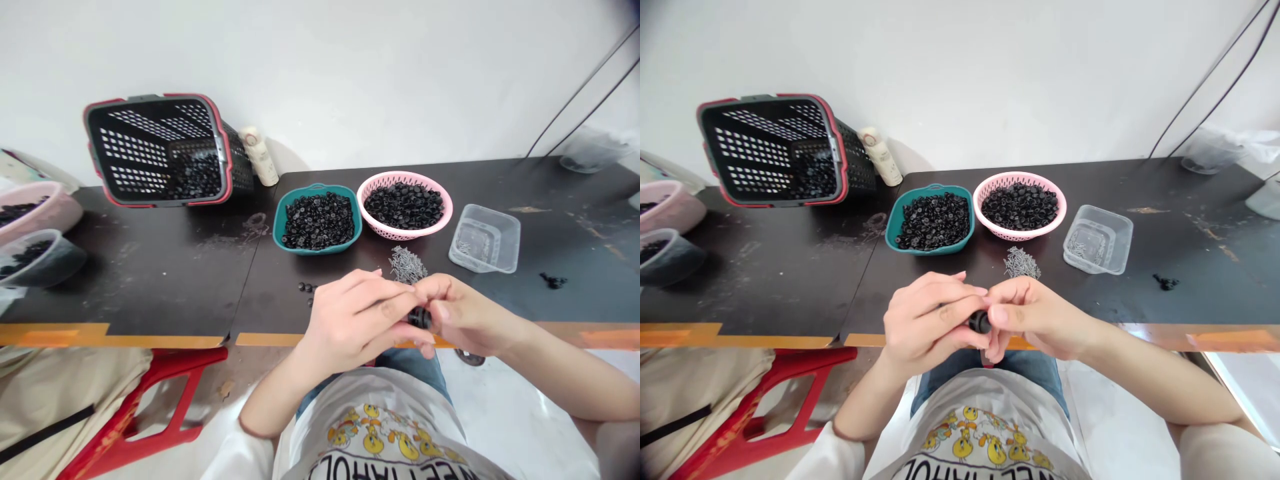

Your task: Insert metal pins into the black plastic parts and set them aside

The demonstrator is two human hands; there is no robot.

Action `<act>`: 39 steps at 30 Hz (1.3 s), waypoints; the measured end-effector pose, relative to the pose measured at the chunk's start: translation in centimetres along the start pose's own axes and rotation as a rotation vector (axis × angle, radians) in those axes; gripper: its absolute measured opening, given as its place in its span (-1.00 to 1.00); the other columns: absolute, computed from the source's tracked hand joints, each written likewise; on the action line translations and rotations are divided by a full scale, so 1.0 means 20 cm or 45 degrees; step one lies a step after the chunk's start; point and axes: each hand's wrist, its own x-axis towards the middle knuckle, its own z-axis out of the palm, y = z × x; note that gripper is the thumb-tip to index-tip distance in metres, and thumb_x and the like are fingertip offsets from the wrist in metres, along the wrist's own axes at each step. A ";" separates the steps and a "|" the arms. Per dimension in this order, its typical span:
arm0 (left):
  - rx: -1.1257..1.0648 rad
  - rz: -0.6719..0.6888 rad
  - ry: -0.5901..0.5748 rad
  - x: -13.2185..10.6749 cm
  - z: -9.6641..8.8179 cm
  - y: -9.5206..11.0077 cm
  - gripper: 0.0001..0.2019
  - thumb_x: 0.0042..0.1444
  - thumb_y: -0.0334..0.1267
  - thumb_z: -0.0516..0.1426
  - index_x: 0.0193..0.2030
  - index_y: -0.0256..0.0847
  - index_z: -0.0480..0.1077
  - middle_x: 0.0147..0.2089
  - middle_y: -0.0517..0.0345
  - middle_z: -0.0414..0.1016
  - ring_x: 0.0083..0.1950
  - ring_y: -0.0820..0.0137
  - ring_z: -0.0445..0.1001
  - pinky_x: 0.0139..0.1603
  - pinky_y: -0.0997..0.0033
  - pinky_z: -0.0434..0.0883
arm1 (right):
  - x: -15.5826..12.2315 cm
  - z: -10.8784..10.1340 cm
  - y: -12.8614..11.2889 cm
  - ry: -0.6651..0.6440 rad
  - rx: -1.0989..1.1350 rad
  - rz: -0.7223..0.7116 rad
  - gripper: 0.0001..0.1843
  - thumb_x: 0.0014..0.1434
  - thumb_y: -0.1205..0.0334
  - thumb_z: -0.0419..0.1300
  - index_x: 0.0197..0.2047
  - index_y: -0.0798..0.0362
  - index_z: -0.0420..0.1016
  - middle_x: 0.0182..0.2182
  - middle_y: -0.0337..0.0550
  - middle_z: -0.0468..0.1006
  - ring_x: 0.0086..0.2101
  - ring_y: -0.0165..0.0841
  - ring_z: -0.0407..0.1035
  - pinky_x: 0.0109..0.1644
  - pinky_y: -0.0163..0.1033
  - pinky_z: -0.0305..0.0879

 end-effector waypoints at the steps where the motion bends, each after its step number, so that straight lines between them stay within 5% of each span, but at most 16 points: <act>1: 0.027 -0.005 0.027 -0.01 0.00 0.00 -0.72 0.24 -0.06 0.22 -0.11 -0.25 0.55 -0.18 0.10 0.67 -0.21 0.42 0.59 0.03 0.32 0.59 | 0.00 0.01 0.00 0.026 0.004 -0.005 -0.58 -0.01 -0.07 0.49 -0.36 0.13 0.58 -0.55 -0.20 0.62 -0.50 -0.41 0.54 -0.32 -0.32 0.52; 8: 0.164 0.028 0.036 0.00 -0.03 0.02 -0.81 0.19 -0.21 0.30 -0.15 -0.30 0.54 -0.23 0.12 0.66 -0.23 0.44 0.61 0.08 0.35 0.59 | -0.02 0.04 0.01 0.067 0.053 0.073 -0.60 0.05 -0.05 0.47 -0.27 0.14 0.62 -0.50 -0.19 0.63 -0.51 -0.47 0.51 -0.32 -0.36 0.50; 23: 0.131 0.088 -0.147 0.00 -0.05 0.05 -0.69 0.35 -0.09 0.10 -0.06 -0.30 0.53 -0.14 0.13 0.69 -0.21 0.44 0.61 -0.03 0.42 0.61 | -0.01 0.05 -0.05 -0.048 -0.168 0.117 -0.61 -0.05 -0.01 0.53 -0.40 0.16 0.62 -0.58 -0.23 0.54 -0.49 -0.42 0.44 -0.33 -0.31 0.43; 28: 0.141 0.037 -0.139 0.02 -0.05 0.02 -0.69 0.34 -0.09 0.11 -0.08 -0.31 0.52 -0.19 0.11 0.68 -0.23 0.44 0.60 -0.07 0.41 0.62 | -0.02 0.04 -0.02 0.059 -0.102 0.010 -0.66 0.01 -0.01 0.50 -0.41 0.12 0.65 -0.57 -0.22 0.59 -0.49 -0.43 0.48 -0.29 -0.31 0.48; 39: 0.084 0.014 -0.083 0.00 -0.05 0.02 -0.71 0.29 -0.10 0.17 -0.08 -0.30 0.54 -0.20 0.10 0.67 -0.23 0.44 0.59 -0.11 0.46 0.60 | -0.03 0.03 0.03 0.027 -0.132 -0.123 -0.71 0.12 0.01 0.44 -0.32 0.10 0.68 -0.49 -0.18 0.64 -0.43 -0.41 0.53 -0.25 -0.33 0.50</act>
